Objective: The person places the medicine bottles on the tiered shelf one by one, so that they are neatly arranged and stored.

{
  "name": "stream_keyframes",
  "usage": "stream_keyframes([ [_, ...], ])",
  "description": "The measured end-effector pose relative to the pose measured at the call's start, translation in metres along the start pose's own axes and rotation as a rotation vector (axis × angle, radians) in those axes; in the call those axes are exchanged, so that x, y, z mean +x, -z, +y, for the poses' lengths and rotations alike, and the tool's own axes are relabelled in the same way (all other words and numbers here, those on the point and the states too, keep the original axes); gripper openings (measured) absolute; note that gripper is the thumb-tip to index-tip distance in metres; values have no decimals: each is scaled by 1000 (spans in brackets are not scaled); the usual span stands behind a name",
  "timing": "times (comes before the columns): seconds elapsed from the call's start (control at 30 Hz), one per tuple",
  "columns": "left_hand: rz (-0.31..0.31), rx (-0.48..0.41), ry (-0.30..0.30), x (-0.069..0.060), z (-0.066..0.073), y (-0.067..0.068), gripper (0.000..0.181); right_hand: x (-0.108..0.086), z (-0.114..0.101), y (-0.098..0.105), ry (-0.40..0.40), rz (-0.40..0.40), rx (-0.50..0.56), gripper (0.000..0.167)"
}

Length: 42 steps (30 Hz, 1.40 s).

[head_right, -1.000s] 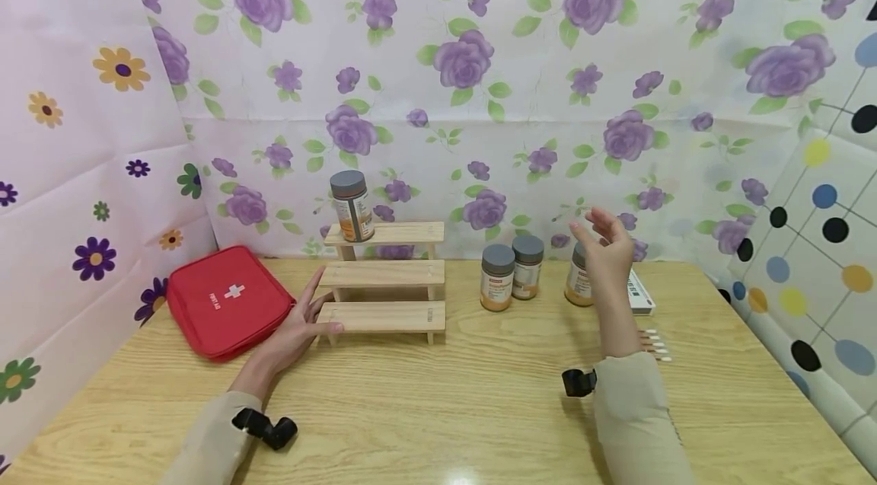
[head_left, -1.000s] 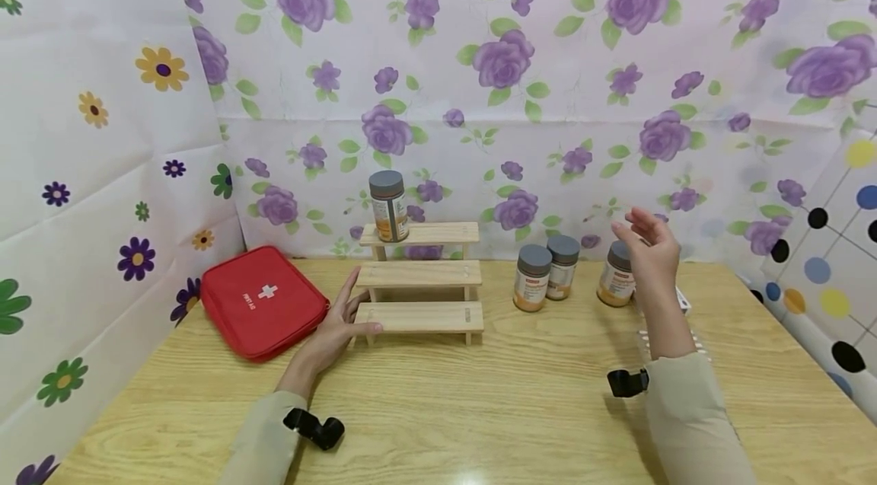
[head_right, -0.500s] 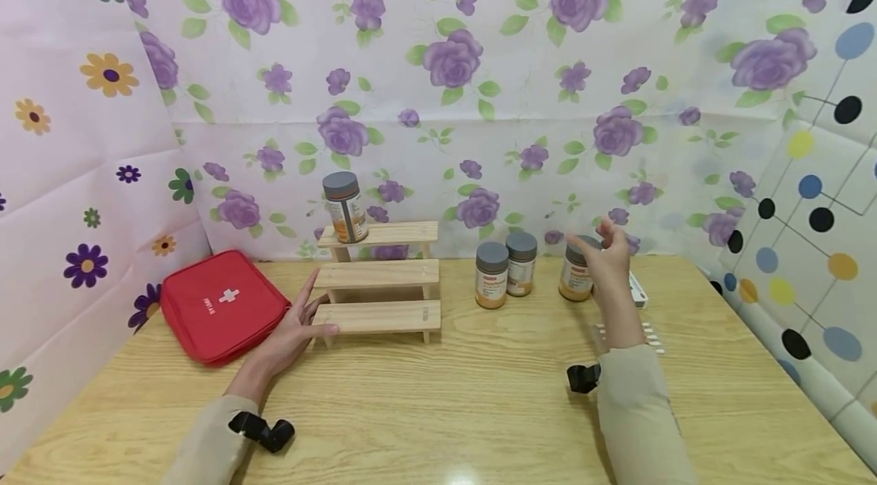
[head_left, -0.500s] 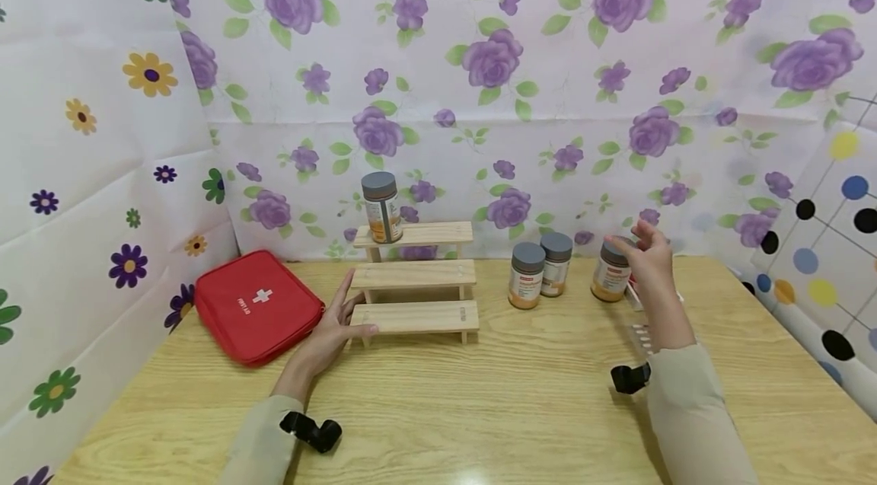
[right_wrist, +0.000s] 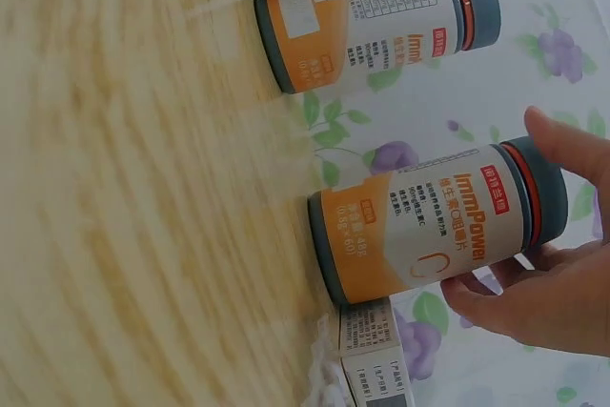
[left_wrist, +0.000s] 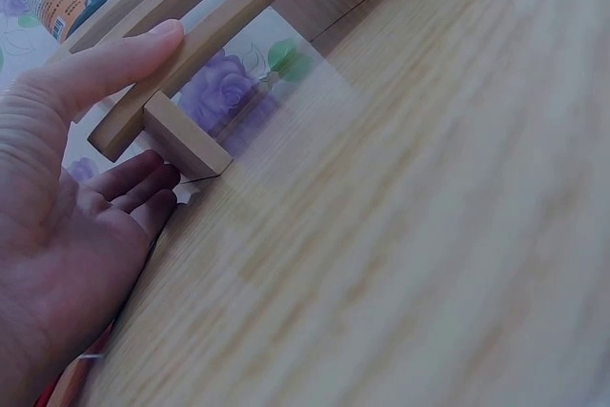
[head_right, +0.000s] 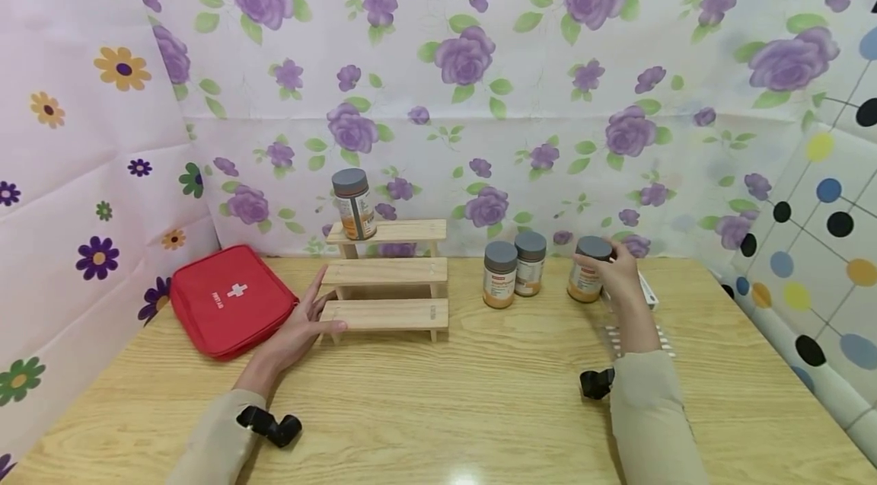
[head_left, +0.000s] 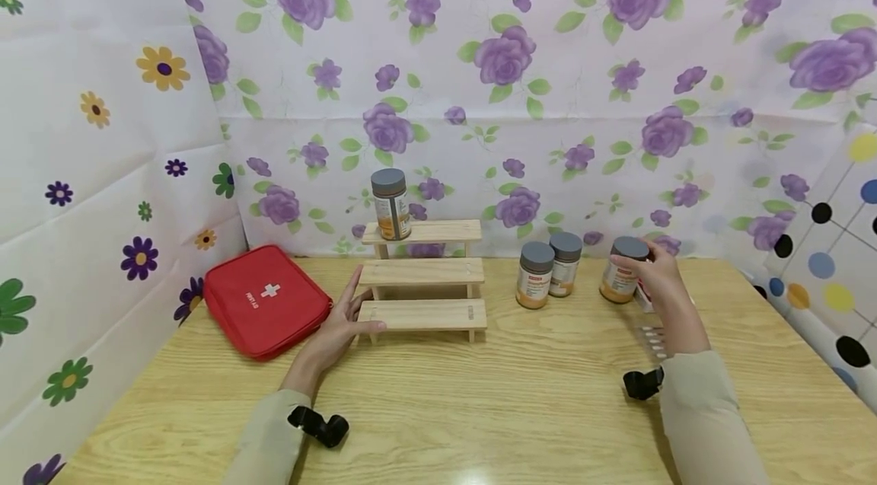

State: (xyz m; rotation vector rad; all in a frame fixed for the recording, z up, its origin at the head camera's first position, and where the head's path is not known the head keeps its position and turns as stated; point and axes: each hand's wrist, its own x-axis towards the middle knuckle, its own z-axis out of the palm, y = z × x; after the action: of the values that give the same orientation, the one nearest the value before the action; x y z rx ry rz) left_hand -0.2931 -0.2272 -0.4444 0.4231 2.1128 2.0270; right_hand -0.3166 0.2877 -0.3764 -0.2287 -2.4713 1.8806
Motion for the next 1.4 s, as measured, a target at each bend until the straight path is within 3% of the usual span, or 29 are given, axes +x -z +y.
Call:
stream_keyframes([
  [0.57, 12, 0, 6, 3, 1, -2, 111, 3, 5, 4, -12, -2, -15, 88],
  [1.13, 12, -13, 9, 1, 0, -1, 112, 1, 0, 2, -21, 6, -30, 91],
  [1.4, 11, -18, 8, 0, 0, -1, 111, -6, -8, 1, 10, 29, -21, 89],
])
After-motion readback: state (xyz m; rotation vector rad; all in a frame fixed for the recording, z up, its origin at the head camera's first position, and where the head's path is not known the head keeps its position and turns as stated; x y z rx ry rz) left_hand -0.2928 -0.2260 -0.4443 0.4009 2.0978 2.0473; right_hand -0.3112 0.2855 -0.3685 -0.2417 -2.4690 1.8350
